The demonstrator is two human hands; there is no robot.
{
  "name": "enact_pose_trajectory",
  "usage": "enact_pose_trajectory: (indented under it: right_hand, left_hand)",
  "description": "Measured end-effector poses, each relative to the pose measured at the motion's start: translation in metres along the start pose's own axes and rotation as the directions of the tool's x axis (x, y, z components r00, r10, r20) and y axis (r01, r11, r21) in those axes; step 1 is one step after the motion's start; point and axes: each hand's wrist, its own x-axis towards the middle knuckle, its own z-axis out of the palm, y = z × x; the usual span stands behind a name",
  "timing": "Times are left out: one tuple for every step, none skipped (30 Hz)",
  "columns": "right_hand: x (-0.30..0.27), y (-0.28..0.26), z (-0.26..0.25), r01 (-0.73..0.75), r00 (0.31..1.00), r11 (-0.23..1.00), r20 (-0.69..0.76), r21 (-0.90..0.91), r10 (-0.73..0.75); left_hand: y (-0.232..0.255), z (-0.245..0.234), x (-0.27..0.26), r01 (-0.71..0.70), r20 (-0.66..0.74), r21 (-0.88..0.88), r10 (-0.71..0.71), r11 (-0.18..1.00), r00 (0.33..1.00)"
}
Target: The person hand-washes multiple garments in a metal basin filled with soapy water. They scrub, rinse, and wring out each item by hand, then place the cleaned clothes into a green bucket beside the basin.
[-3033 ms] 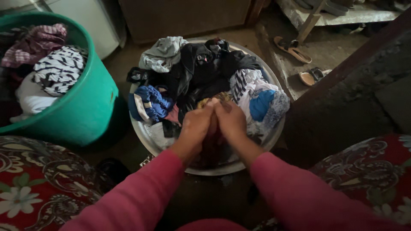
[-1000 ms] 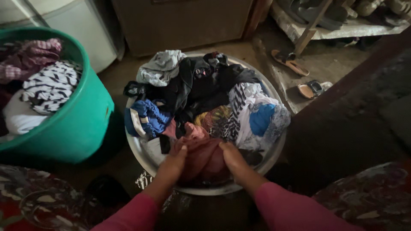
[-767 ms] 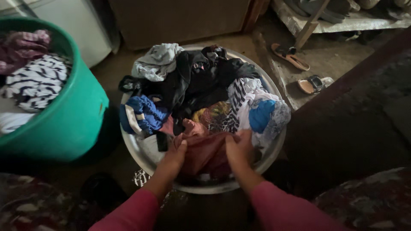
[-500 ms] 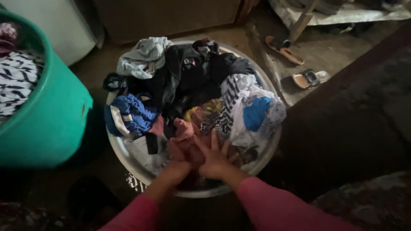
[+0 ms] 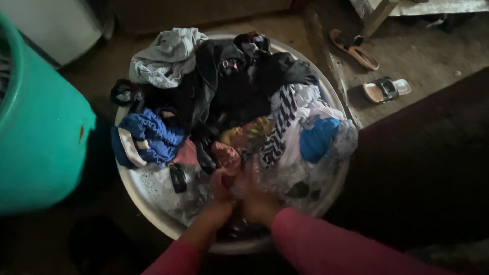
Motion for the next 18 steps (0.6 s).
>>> enact_pose_trajectory:
  right_hand:
    - [0.003, 0.003, 0.007, 0.018, 0.992, 0.999, 0.120, 0.033, -0.021]
    - [0.010, 0.007, 0.013, 0.039, 0.970, 0.997, 0.237, 0.068, -0.054]
    - [0.014, 0.012, 0.021, 0.022, 0.967, 0.997, 0.253, 0.075, -0.040]
    - [0.017, 0.018, 0.031, 0.004, 0.963, 0.997, 0.268, 0.082, -0.026]
    - [0.019, 0.025, 0.042, -0.014, 0.958, 0.996, 0.285, 0.089, -0.012]
    - [0.022, 0.033, 0.054, -0.010, 0.967, 0.998, 0.256, 0.069, -0.008]
    - [0.023, 0.040, 0.067, -0.006, 0.973, 0.999, 0.230, 0.050, -0.005]
    - [0.023, 0.048, 0.080, -0.003, 0.979, 1.000, 0.205, 0.031, -0.003]
    - [0.027, 0.056, 0.093, 0.000, 0.962, 1.000, 0.274, 0.013, -0.003]
    - [0.030, 0.064, 0.105, 0.004, 0.940, 1.000, 0.342, -0.004, -0.002]
    - [0.034, 0.071, 0.114, 0.009, 0.914, 1.000, 0.405, -0.024, 0.002]
    - [0.038, 0.078, 0.122, 0.014, 0.884, 0.999, 0.467, -0.045, 0.008]
    - [0.040, 0.081, 0.128, 0.017, 0.870, 0.999, 0.493, -0.044, 0.007]
    - [0.042, 0.084, 0.132, 0.012, 0.867, 1.000, 0.499, -0.018, -0.002]
    - [0.042, 0.085, 0.133, 0.009, 0.866, 1.000, 0.500, 0.010, -0.013]
    - [0.041, 0.084, 0.131, 0.000, 0.868, 0.999, 0.497, 0.040, -0.020]
    - [0.039, 0.083, 0.126, -0.008, 0.869, 0.998, 0.494, 0.061, -0.023]
    - [0.035, 0.081, 0.118, -0.019, 0.869, 0.997, 0.495, 0.078, -0.022]
  left_hand:
    - [-0.002, -0.001, 0.002, -0.212, -0.038, 0.053, 0.214, 0.976, 0.976]
    - [-0.004, -0.001, 0.006, -0.411, -0.064, 0.112, 0.419, 0.905, 0.906]
    - [-0.007, -0.001, 0.010, -0.586, -0.075, 0.176, 0.604, 0.791, 0.793]
    - [-0.007, -0.004, 0.015, -0.413, -0.043, 0.295, 0.444, 0.862, 0.895]
    - [-0.008, -0.007, 0.021, -0.224, -0.035, 0.413, 0.262, 0.883, 0.965]
    - [-0.010, -0.008, 0.026, -0.033, -0.051, 0.523, 0.069, 0.852, 0.996]
    - [-0.012, -0.009, 0.029, -0.028, -0.062, 0.575, 0.078, 0.817, 0.995]
    - [-0.015, -0.010, 0.030, -0.023, -0.072, 0.626, 0.087, 0.779, 0.994]
    - [-0.016, -0.010, 0.034, -0.020, -0.081, 0.676, 0.102, 0.736, 0.991]
    - [-0.020, -0.010, 0.035, -0.030, -0.087, 0.576, 0.097, 0.817, 0.991]
    - [-0.023, -0.009, 0.037, -0.043, -0.090, 0.465, 0.096, 0.885, 0.991]
    - [-0.027, -0.009, 0.039, -0.056, -0.093, 0.345, 0.094, 0.937, 0.991]
    - [-0.030, -0.011, 0.042, -0.078, -0.084, 0.391, 0.120, 0.917, 0.989]
    - [-0.033, -0.012, 0.047, -0.099, -0.073, 0.435, 0.145, 0.895, 0.987]
    - [-0.038, -0.013, 0.054, -0.120, -0.060, 0.479, 0.168, 0.870, 0.984]
    - [-0.044, -0.016, 0.059, -0.266, 0.054, 0.650, 0.306, 0.712, 0.950]
    - [-0.051, -0.019, 0.065, -0.395, 0.190, 0.770, 0.411, 0.502, 0.892]
    - [-0.058, -0.021, 0.070, -0.495, 0.339, 0.831, 0.475, 0.254, 0.812]
